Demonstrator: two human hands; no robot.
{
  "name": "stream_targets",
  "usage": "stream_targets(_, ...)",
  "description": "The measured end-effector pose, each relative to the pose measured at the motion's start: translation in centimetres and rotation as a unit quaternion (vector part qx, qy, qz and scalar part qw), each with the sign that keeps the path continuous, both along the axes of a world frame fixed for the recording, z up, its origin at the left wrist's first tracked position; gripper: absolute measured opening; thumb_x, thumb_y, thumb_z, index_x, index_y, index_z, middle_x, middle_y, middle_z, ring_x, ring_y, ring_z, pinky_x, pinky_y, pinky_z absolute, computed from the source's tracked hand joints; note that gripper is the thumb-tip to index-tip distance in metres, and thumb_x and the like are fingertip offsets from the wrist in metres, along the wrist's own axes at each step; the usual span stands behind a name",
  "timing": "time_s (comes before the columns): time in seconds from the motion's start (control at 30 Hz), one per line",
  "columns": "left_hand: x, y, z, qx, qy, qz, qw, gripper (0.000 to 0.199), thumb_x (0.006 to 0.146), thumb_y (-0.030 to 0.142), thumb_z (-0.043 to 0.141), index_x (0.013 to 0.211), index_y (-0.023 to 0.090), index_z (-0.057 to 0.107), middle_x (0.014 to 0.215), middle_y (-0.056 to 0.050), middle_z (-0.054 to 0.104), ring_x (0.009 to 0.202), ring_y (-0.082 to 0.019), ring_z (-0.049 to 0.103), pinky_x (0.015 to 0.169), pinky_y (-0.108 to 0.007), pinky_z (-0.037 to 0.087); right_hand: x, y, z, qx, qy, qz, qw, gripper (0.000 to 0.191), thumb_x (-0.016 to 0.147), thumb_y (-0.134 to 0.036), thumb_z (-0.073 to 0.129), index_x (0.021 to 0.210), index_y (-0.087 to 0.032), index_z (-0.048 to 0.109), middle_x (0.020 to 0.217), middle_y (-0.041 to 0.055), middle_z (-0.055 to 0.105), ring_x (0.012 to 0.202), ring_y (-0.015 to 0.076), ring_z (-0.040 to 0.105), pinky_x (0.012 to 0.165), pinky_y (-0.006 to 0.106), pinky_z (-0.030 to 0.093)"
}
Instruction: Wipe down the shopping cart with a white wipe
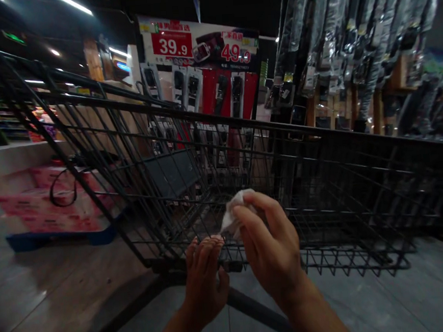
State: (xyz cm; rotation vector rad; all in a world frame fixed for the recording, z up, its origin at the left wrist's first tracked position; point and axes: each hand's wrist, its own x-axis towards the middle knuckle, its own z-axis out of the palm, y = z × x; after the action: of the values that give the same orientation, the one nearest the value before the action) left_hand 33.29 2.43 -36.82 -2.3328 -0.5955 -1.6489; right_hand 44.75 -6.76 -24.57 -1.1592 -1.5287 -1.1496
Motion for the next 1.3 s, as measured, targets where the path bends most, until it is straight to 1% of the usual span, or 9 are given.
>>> stream_targets(0.1,-0.1,-0.1,-0.1,0.009,-0.005,-0.003,1.0,0.047,0.074,0.006,0.04,0.118,0.014,0.053,0.11,-0.008,0.067,0.109,-0.018,0.057,0.111,-0.039,0.027,0.1,2.3,1.3,0.02,-0.042,-0.013,0.999,0.03,0.086,-0.006,0.053,0.112,-0.022,0.059,0.113,0.008,0.058,0.105,0.019,0.058,0.087,0.036,0.053)
stream_targets(0.3,-0.1,-0.4,-0.3,-0.002,-0.014,-0.003,1.0,0.051,0.072,0.006,0.039,0.12,0.012,0.053,0.113,-0.007,0.066,0.114,-0.017,0.053,0.116,-0.036,0.019,0.9,3.8,-1.7,0.018,-0.077,-0.059,0.995,0.052,0.086,-0.003,0.053,0.136,-0.016,0.044,0.121,0.0122,0.054,0.119,0.0226,0.05,0.095,0.036,0.049)
stream_targets(0.43,-0.1,-0.7,-0.2,-0.007,-0.013,-0.003,1.0,0.055,0.067,0.005,0.04,0.12,0.012,0.054,0.114,-0.005,0.066,0.113,-0.017,0.053,0.116,-0.035,0.017,0.5,3.0,-2.3,0.034,-0.06,-0.045,0.997,0.038,0.087,-0.002,0.053,0.12,-0.017,0.058,0.111,0.0078,0.059,0.107,0.0178,0.056,0.089,0.03,0.05)
stream_targets(0.57,-0.1,-0.9,0.0,-0.019,-0.017,-0.005,1.0,0.056,0.066,0.004,0.04,0.119,0.013,0.054,0.111,-0.005,0.067,0.111,-0.017,0.054,0.117,-0.034,0.017,-0.2,2.7,-2.9,0.042,-0.063,-0.032,0.997,0.023,0.083,-0.004,0.061,0.103,-0.016,0.064,0.102,0.0072,0.062,0.096,0.0186,0.058,0.081,0.032,0.05)
stream_targets(0.8,-0.6,-0.6,-0.1,-0.004,-0.001,-0.011,1.0,0.055,0.069,0.01,0.042,0.122,0.013,0.054,0.115,-0.007,0.066,0.114,-0.02,0.055,0.114,-0.037,0.025,0.7,2.1,-8.0,-0.023,-0.074,-0.024,0.997,0.015,0.087,-0.005,0.052,0.094,-0.012,0.064,0.097,0.0096,0.06,0.091,0.0177,0.057,0.077,0.03,0.051)
stream_targets(0.87,-0.5,-0.5,-0.2,-0.003,0.0,-0.008,1.0,0.055,0.068,0.009,0.042,0.122,0.014,0.054,0.114,-0.007,0.067,0.114,-0.02,0.056,0.113,-0.038,0.028,0.8,1.5,-8.6,-0.052,-0.069,-0.017,0.996,0.016,0.09,-0.007,0.049,0.091,-0.013,0.064,0.095,0.0086,0.06,0.087,0.0159,0.057,0.074,0.028,0.052)
stream_targets(0.97,-0.2,-0.6,-0.4,-0.002,-0.008,-0.004,1.0,0.056,0.067,0.008,0.041,0.122,0.014,0.053,0.112,-0.006,0.067,0.112,-0.02,0.056,0.112,-0.038,0.029,-0.1,0.6,-7.1,-0.054,-0.04,-0.004,0.998,0.016,0.091,-0.01,0.048,0.091,-0.015,0.063,0.095,0.0072,0.059,0.087,0.0142,0.058,0.072,0.025,0.052)
stream_targets(1.17,0.2,-1.1,-0.6,-0.022,-0.018,0.009,1.0,0.062,0.064,0.003,0.041,0.126,0.012,0.05,0.114,-0.008,0.065,0.117,-0.02,0.053,0.114,-0.04,0.028,-2.9,2.8,-0.6,0.009,-0.022,0.028,0.999,0.023,0.088,-0.009,0.052,0.107,-0.019,0.062,0.111,0.0085,0.058,0.102,0.0181,0.058,0.082,0.031,0.053)
stream_targets(1.3,-0.1,-1.0,-0.4,-0.023,-0.016,-0.011,1.0,0.057,0.066,0.004,0.039,0.121,0.013,0.051,0.108,-0.008,0.064,0.113,-0.02,0.055,0.111,-0.041,0.034,-3.2,5.4,0.0,-0.014,-0.028,0.028,0.999,0.031,0.087,-0.003,0.045,0.109,-0.015,0.063,0.106,0.0105,0.06,0.097,0.019,0.058,0.081,0.033,0.053)
